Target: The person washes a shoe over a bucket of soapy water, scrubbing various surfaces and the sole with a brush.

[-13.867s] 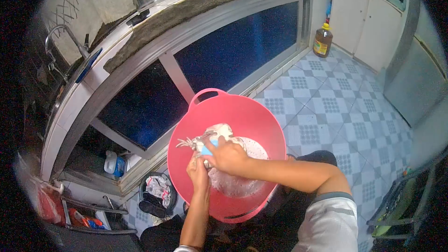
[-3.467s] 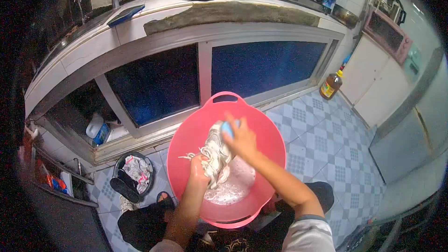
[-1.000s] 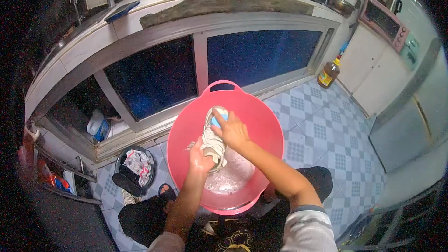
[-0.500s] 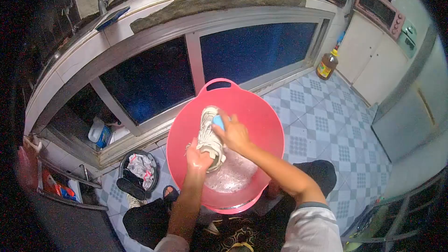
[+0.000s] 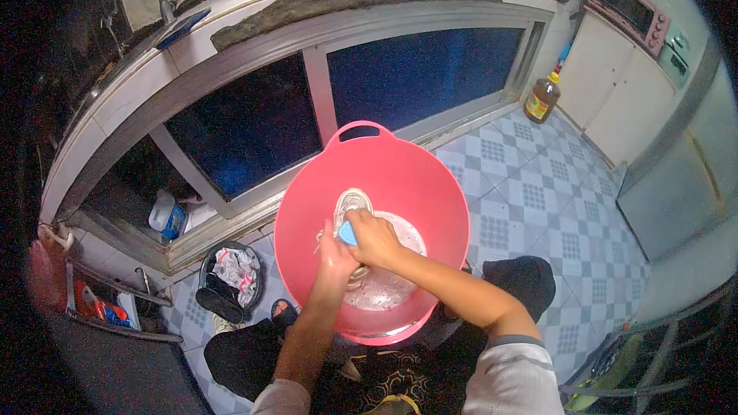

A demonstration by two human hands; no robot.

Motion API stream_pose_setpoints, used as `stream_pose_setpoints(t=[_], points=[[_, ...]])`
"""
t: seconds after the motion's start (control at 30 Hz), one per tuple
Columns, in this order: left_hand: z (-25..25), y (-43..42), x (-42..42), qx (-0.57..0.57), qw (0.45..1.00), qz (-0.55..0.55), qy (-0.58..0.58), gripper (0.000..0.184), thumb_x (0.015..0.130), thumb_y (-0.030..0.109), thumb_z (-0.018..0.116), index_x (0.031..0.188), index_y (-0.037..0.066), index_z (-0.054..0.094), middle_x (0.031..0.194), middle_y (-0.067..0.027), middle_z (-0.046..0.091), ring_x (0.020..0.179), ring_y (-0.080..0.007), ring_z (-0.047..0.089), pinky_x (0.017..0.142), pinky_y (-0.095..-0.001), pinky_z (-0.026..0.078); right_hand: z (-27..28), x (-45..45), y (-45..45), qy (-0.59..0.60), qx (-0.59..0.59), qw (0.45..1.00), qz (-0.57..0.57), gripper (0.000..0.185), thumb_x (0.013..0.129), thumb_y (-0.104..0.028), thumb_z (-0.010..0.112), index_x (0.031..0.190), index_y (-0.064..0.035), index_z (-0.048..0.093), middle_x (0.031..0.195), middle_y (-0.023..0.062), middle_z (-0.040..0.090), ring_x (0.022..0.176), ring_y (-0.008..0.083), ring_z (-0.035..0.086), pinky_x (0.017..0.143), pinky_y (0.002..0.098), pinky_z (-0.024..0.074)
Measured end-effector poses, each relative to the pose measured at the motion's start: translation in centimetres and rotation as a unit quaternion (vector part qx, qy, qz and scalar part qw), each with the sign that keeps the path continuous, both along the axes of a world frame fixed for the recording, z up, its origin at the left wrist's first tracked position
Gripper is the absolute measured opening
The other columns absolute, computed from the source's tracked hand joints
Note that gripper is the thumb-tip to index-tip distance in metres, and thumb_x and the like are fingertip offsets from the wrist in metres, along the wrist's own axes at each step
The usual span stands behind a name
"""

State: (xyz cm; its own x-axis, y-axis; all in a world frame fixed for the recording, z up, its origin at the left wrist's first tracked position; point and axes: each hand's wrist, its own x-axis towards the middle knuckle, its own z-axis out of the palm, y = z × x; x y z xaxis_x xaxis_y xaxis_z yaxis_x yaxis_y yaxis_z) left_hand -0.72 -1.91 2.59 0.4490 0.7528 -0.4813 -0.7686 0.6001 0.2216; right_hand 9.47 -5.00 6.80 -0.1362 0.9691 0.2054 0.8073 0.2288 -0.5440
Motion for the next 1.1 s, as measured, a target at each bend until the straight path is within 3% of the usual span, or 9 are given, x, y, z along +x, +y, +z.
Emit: stream_pose_setpoints(t=[0.43, 0.5, 0.63, 0.8, 0.87, 0.9, 1.0, 1.03, 1.1], points=[[-3.7, 1.8, 0.4, -0.147, 0.987, 0.009, 0.066, 0.051, 0.090, 0.043, 0.028, 0.120, 0.007, 0.049, 0.120, -0.0115, 0.052, 0.112, -0.0264, 0.049, 0.095, -0.0490, 0.035, -5.7, 5.8, 6.1, 0.248, -0.012, 0.958, -0.145, 0.038, 0.060, -0.016, 0.068, 0.093, -0.0001, 0.055, 0.080, 0.0174, 0.062, 0.074, 0.0284, 0.062, 0.064, 0.0376, 0.0472], [-4.5, 2.1, 0.6, -0.166, 0.977, -0.043, 0.127, 0.055, 0.088, 0.044, 0.025, 0.126, 0.011, 0.046, 0.128, -0.0097, 0.049, 0.119, -0.0262, 0.045, 0.096, -0.0531, 0.030, -6.4, 7.4, 7.1, 0.273, -0.219, 0.907, -0.233, 0.029, 0.057, -0.016, 0.067, 0.079, 0.0014, 0.060, 0.074, 0.0155, 0.062, 0.067, 0.0252, 0.060, 0.059, 0.0371, 0.0472], [-6.0, 3.4, 1.8, -0.240, 0.950, -0.041, 0.197, 0.059, 0.086, 0.044, 0.028, 0.131, 0.008, 0.041, 0.135, -0.0103, 0.042, 0.125, -0.0273, 0.038, 0.099, -0.0552, 0.024, -10.0, 9.1, 8.1, 0.145, -0.386, 0.889, -0.196, 0.044, 0.059, -0.020, 0.069, 0.092, 0.0088, 0.060, 0.083, 0.0160, 0.063, 0.072, 0.0241, 0.062, 0.060, 0.0365, 0.0492], [-12.2, 5.2, 2.8, -0.228, 0.954, -0.016, 0.193, 0.055, 0.084, 0.037, 0.033, 0.126, 0.004, 0.045, 0.131, -0.0137, 0.044, 0.124, -0.0291, 0.037, 0.101, -0.0535, 0.022, -18.4, 10.5, 8.8, 0.018, -0.475, 0.851, -0.223, 0.049, 0.067, -0.019, 0.060, 0.114, -0.0027, 0.056, 0.121, 0.0215, 0.052, 0.114, 0.0292, 0.051, 0.087, 0.0367, 0.0463], [-14.7, 5.3, 2.8, -0.272, 0.889, 0.005, 0.368, 0.045, 0.083, 0.030, 0.038, 0.113, 0.001, 0.052, 0.109, -0.0165, 0.056, 0.108, -0.0318, 0.051, 0.093, -0.0519, 0.035, -20.7, 10.7, 8.4, 0.037, -0.467, 0.839, -0.276, 0.055, 0.069, -0.020, 0.060, 0.121, -0.0045, 0.048, 0.126, 0.0204, 0.048, 0.117, 0.0298, 0.048, 0.088, 0.0368, 0.0458], [-22.8, 5.5, 0.3, -0.006, 0.887, -0.137, 0.441, 0.024, 0.072, 0.009, 0.048, 0.093, 0.001, 0.058, 0.091, -0.0154, 0.057, 0.086, -0.0304, 0.057, 0.073, -0.0445, 0.047, -22.1, 10.4, 8.2, 0.045, -0.458, 0.827, -0.323, 0.063, 0.071, -0.021, 0.060, 0.129, -0.0062, 0.040, 0.130, 0.0194, 0.043, 0.119, 0.0303, 0.045, 0.089, 0.0368, 0.0453], [-33.5, 6.9, -0.5, -0.043, 0.932, -0.115, 0.342, 0.023, 0.073, 0.009, 0.049, 0.091, 0.000, 0.059, 0.089, -0.0148, 0.057, 0.082, -0.0292, 0.058, 0.067, -0.0431, 0.046, -25.4, 9.0, 7.8, 0.101, -0.422, 0.754, -0.494, 0.068, 0.077, -0.026, 0.059, 0.134, -0.0056, 0.029, 0.128, 0.0190, 0.043, 0.116, 0.0323, 0.045, 0.087, 0.0402, 0.0453], [-33.2, 6.8, -1.4, 0.156, 0.741, -0.225, 0.613, 0.017, 0.077, 0.013, 0.052, 0.085, -0.001, 0.058, 0.088, -0.0125, 0.057, 0.077, -0.0285, 0.058, 0.062, -0.0397, 0.045, -27.2, 8.1, 6.9, 0.101, -0.432, 0.748, -0.493, 0.068, 0.077, -0.026, 0.059, 0.134, -0.0056, 0.029, 0.128, 0.0190, 0.043, 0.116, 0.0323, 0.045, 0.087, 0.0402, 0.0453], [-23.2, 5.2, -0.5, 0.332, 0.568, -0.255, 0.709, 0.024, 0.079, 0.016, 0.054, 0.097, 0.001, 0.055, 0.087, -0.0124, 0.060, 0.079, -0.0298, 0.059, 0.068, -0.0406, 0.046, -32.3, 6.4, 5.4, -0.018, -0.356, 0.789, -0.500, 0.058, 0.083, -0.028, 0.050, 0.132, -0.0039, 0.031, 0.127, 0.0202, 0.040, 0.114, 0.0369, 0.045, 0.087, 0.0463, 0.0434]])
